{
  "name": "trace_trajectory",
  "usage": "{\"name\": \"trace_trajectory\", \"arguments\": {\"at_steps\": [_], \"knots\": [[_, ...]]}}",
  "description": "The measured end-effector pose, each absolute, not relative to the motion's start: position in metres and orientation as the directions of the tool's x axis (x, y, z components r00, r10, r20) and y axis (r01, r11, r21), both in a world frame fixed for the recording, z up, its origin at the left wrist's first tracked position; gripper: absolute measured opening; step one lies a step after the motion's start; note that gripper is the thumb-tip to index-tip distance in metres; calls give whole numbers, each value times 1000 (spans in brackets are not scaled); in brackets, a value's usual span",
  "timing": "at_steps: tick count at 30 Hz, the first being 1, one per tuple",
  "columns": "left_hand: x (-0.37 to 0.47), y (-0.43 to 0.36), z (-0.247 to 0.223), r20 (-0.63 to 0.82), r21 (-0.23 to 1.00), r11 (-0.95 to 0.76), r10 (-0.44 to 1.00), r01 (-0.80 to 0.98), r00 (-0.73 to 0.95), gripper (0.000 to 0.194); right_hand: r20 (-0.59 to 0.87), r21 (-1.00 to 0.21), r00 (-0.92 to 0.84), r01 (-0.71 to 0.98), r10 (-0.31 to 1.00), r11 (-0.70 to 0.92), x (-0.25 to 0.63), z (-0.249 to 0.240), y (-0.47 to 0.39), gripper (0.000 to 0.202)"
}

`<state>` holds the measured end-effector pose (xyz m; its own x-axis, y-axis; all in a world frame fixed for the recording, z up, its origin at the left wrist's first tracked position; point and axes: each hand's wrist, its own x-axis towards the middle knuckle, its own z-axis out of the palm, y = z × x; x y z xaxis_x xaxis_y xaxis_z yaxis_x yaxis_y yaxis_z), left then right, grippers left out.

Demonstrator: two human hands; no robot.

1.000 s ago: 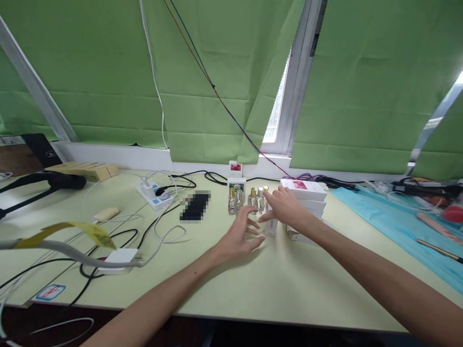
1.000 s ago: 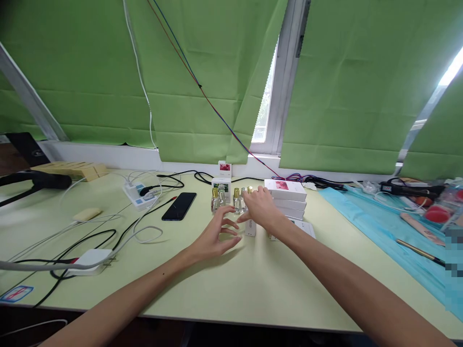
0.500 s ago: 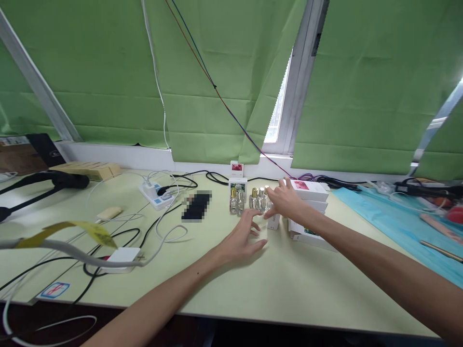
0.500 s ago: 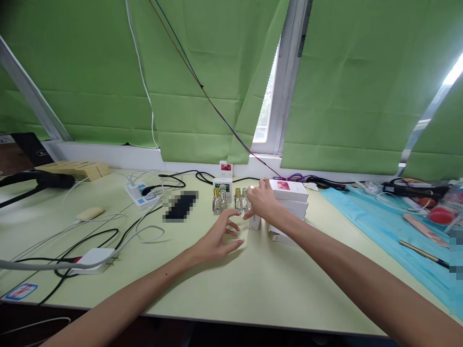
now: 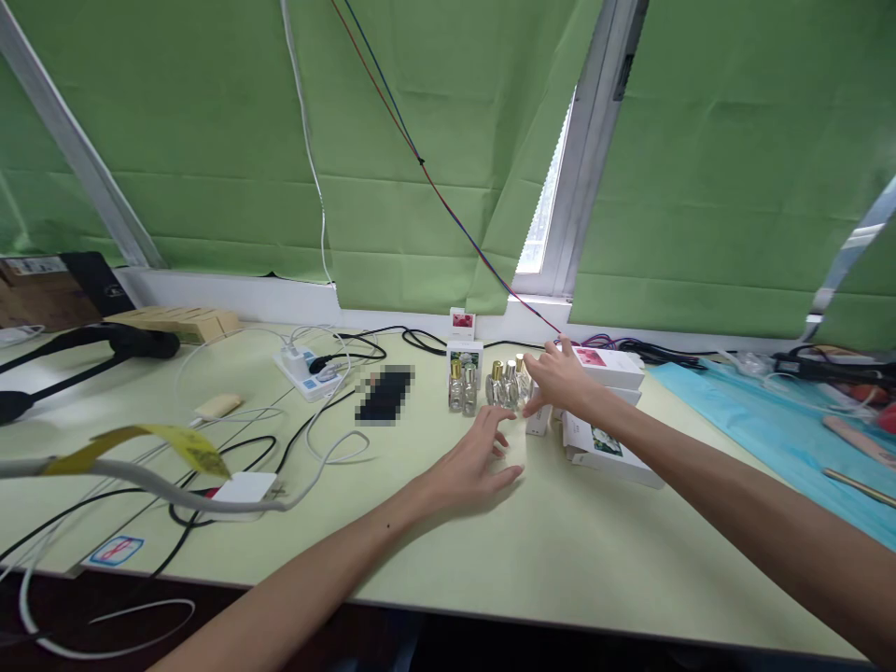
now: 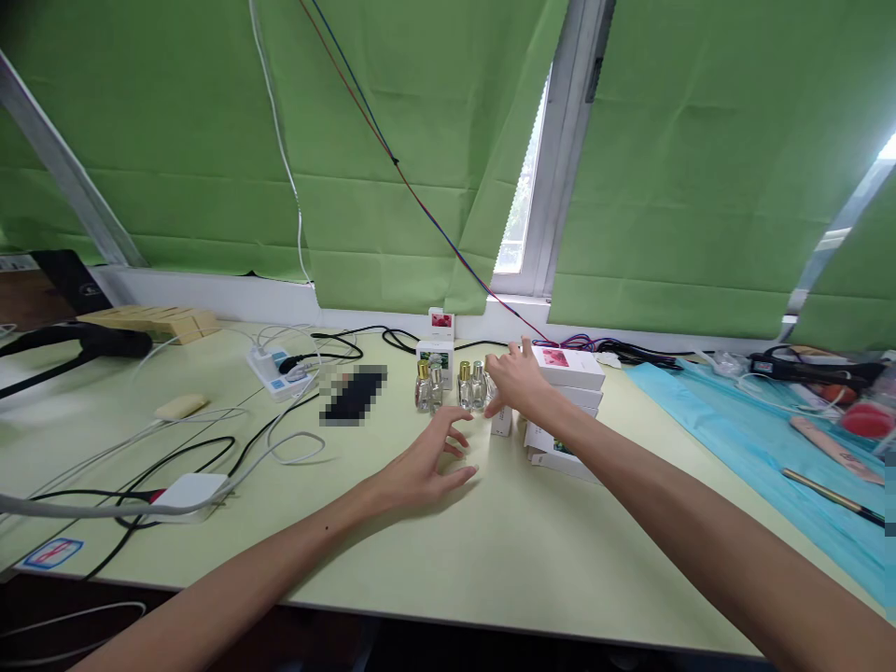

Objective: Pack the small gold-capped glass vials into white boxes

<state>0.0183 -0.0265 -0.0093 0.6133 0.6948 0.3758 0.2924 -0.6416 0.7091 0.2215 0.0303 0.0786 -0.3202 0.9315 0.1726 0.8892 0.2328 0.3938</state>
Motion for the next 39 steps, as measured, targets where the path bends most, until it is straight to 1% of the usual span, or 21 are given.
{"name": "trace_trajectory", "arguments": {"at_steps": [3, 5, 9, 12, 15, 17, 20, 22, 23, 29, 32, 36, 39], "knots": [[18, -25, -9, 384, 669, -667, 687, 326, 617, 50, 167, 405, -321, 885, 932, 232, 223, 78, 29, 77], [18, -20, -8, 412, 613, -702, 675, 362, 612, 45, 155, 410, -321, 881, 934, 235, 223, 79, 28, 77], [18, -8, -2, 548, 410, -797, 604, 444, 579, 32, 141, 419, -328, 874, 934, 244, 224, 80, 29, 77], [21, 2, 4, 659, 255, -832, 522, 493, 541, 29, 101, 420, -321, 872, 942, 252, 224, 84, 29, 76], [30, 13, 8, 687, 128, -823, 476, 553, 550, 30, 62, 401, -320, 875, 945, 270, 224, 89, 27, 72], [39, 24, 14, 681, 87, -805, 478, 587, 555, 32, 49, 385, -320, 880, 946, 278, 223, 92, 27, 69], [56, 47, 30, 619, 69, -756, 544, 650, 567, 30, 37, 370, -315, 886, 949, 279, 222, 94, 26, 64], [69, 67, 42, 501, 100, -706, 644, 701, 578, 28, 32, 368, -310, 888, 950, 277, 221, 95, 26, 61], [74, 77, 47, 466, 113, -697, 667, 708, 582, 26, 25, 368, -306, 888, 952, 276, 221, 95, 26, 60], [97, 122, 61, 261, 175, -696, 715, 697, 648, 9, -2, 365, -299, 888, 954, 279, 218, 99, 25, 55], [101, 126, 60, 239, 200, -690, 723, 696, 648, 11, 0, 356, -298, 892, 955, 278, 219, 98, 25, 56], [102, 125, 60, 249, 218, -694, 720, 686, 648, 8, -9, 359, -299, 890, 954, 282, 222, 97, 27, 51], [101, 126, 63, 246, 221, -706, 708, 673, 662, 8, -7, 361, -288, 892, 958, 271, 222, 97, 26, 50]]}}
